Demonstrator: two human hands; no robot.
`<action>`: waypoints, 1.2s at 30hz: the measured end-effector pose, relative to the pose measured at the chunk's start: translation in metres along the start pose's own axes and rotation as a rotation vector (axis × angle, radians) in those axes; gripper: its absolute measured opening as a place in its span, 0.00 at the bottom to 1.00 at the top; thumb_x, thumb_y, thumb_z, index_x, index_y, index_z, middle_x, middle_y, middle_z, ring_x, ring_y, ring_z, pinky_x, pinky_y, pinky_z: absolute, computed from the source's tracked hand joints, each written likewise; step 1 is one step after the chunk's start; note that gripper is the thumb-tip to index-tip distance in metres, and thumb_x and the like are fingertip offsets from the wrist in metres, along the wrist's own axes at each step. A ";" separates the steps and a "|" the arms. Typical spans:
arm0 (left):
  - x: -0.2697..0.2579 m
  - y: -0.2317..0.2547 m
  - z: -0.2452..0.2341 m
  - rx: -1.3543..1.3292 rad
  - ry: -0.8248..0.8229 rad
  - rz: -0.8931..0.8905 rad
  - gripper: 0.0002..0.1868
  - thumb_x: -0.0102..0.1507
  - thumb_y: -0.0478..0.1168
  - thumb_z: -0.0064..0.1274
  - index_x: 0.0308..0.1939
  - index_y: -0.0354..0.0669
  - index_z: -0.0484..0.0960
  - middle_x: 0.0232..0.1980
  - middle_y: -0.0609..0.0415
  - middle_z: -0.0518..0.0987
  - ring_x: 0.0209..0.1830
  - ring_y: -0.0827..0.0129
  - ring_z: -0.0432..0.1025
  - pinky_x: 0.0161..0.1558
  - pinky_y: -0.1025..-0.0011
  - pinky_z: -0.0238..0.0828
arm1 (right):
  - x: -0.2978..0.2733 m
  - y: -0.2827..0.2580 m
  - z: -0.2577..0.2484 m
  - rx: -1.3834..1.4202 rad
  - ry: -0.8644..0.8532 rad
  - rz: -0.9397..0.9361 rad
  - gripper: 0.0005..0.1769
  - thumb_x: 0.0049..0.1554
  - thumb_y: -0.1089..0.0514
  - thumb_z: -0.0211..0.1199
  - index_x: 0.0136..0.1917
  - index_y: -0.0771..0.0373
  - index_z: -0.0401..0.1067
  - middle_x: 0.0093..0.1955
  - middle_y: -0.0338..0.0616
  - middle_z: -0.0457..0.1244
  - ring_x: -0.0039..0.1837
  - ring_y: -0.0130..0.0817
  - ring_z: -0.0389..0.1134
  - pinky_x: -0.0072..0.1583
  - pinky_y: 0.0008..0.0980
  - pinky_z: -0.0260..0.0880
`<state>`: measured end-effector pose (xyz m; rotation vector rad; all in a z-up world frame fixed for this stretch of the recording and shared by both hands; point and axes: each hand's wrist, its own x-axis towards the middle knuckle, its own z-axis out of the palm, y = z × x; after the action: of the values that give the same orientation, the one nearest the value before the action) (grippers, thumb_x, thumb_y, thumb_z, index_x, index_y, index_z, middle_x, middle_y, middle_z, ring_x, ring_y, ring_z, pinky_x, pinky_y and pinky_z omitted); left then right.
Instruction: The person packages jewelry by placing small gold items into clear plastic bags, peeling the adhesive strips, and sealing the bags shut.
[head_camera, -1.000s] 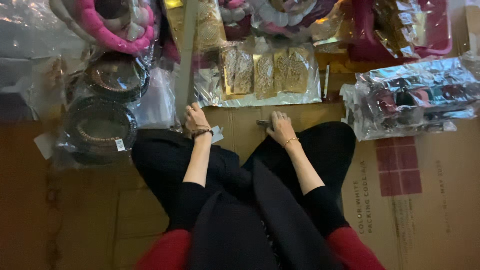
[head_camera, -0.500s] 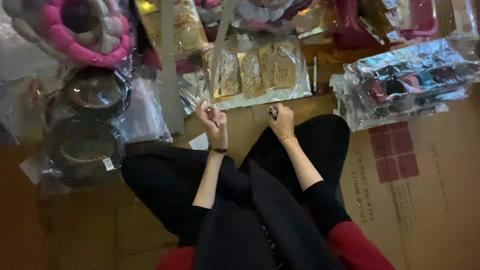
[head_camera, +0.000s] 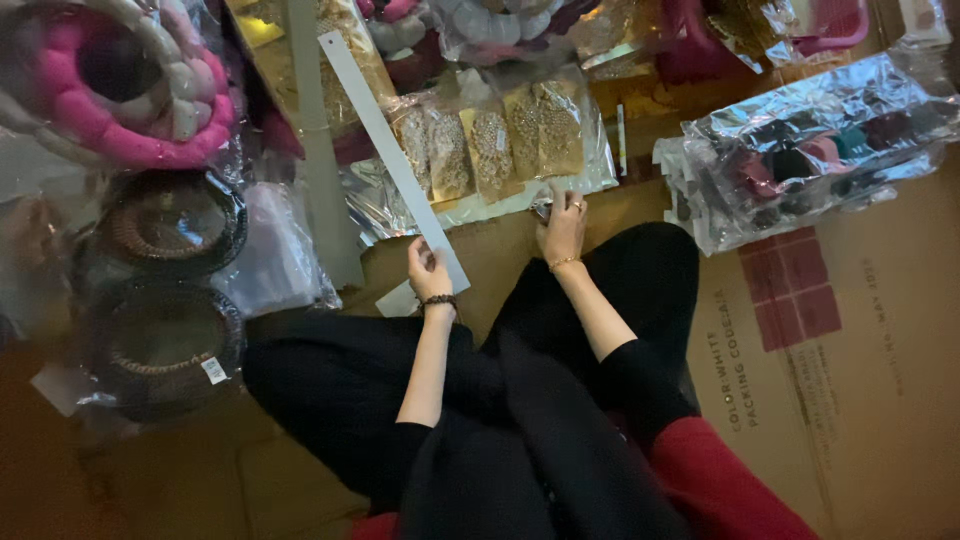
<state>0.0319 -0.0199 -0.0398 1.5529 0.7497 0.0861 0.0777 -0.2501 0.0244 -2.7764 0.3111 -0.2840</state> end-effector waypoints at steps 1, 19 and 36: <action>0.002 -0.005 -0.002 -0.002 -0.002 -0.001 0.20 0.67 0.37 0.56 0.64 0.51 0.75 0.49 0.46 0.84 0.50 0.60 0.78 0.56 0.57 0.73 | -0.001 0.002 0.003 -0.003 0.001 0.000 0.41 0.45 0.63 0.70 0.71 0.49 0.64 0.60 0.49 0.58 0.61 0.54 0.63 0.59 0.51 0.70; 0.018 -0.038 -0.001 0.077 -0.021 0.056 0.16 0.67 0.38 0.54 0.59 0.51 0.76 0.46 0.48 0.84 0.47 0.59 0.79 0.52 0.58 0.75 | 0.033 0.024 -0.012 1.874 -0.036 0.857 0.12 0.54 0.62 0.57 0.50 0.47 0.67 0.56 0.38 0.71 0.53 0.37 0.74 0.52 0.38 0.74; -0.010 0.014 -0.001 0.103 -0.028 0.189 0.16 0.70 0.38 0.51 0.62 0.48 0.73 0.53 0.42 0.81 0.53 0.48 0.77 0.55 0.53 0.74 | 0.081 0.094 0.122 1.085 0.392 1.058 0.36 0.41 0.48 0.89 0.59 0.57 0.75 0.50 0.50 0.70 0.48 0.44 0.75 0.47 0.45 0.79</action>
<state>0.0290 -0.0235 -0.0232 1.7180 0.5920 0.1670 0.1663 -0.3193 -0.1079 -1.2418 1.2005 -0.4992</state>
